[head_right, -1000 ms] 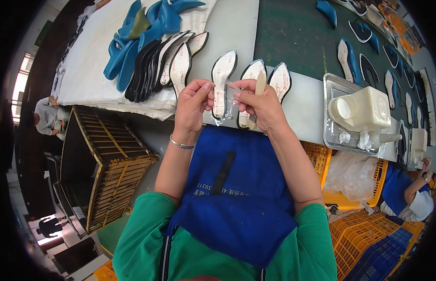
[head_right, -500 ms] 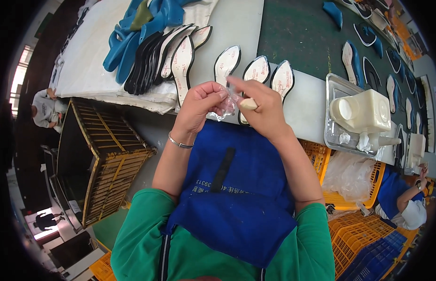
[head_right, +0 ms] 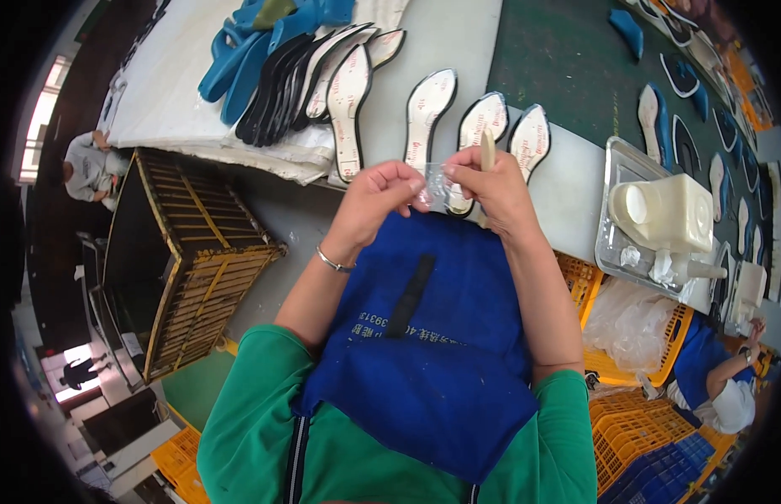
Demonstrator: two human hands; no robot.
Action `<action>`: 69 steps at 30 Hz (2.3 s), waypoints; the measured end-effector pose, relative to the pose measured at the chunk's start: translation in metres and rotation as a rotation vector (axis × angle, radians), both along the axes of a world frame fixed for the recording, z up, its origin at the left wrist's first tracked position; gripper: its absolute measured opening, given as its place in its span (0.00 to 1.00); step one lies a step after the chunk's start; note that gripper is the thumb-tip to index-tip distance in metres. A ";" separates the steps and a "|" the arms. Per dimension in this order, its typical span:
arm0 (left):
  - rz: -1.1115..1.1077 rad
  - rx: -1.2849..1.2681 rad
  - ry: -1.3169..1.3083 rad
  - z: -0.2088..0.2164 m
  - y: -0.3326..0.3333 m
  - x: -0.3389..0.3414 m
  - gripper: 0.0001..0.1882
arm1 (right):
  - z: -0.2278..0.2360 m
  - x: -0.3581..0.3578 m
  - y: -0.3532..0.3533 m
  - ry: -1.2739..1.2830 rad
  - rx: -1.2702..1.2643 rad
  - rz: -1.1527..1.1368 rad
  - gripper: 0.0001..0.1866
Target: Applying adhesive or glue to shoe insoles using a brush at a manufacturing workstation.
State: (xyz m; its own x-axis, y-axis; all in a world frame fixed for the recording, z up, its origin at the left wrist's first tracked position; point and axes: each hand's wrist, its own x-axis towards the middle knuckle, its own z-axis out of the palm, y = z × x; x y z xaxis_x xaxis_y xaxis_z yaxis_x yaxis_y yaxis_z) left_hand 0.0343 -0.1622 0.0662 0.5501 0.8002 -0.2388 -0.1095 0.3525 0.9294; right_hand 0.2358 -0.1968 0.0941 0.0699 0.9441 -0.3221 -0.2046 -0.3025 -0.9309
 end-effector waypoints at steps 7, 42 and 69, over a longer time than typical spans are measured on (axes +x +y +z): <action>0.521 0.756 0.784 -0.053 0.013 -0.044 0.19 | -0.011 0.012 0.001 -0.070 0.014 0.016 0.05; 0.309 0.452 -0.319 0.039 0.007 0.027 0.44 | 0.006 -0.028 -0.030 0.286 0.195 0.210 0.03; -0.138 0.044 -0.454 0.024 -0.006 0.044 0.58 | 0.019 0.017 -0.036 0.634 0.166 0.031 0.04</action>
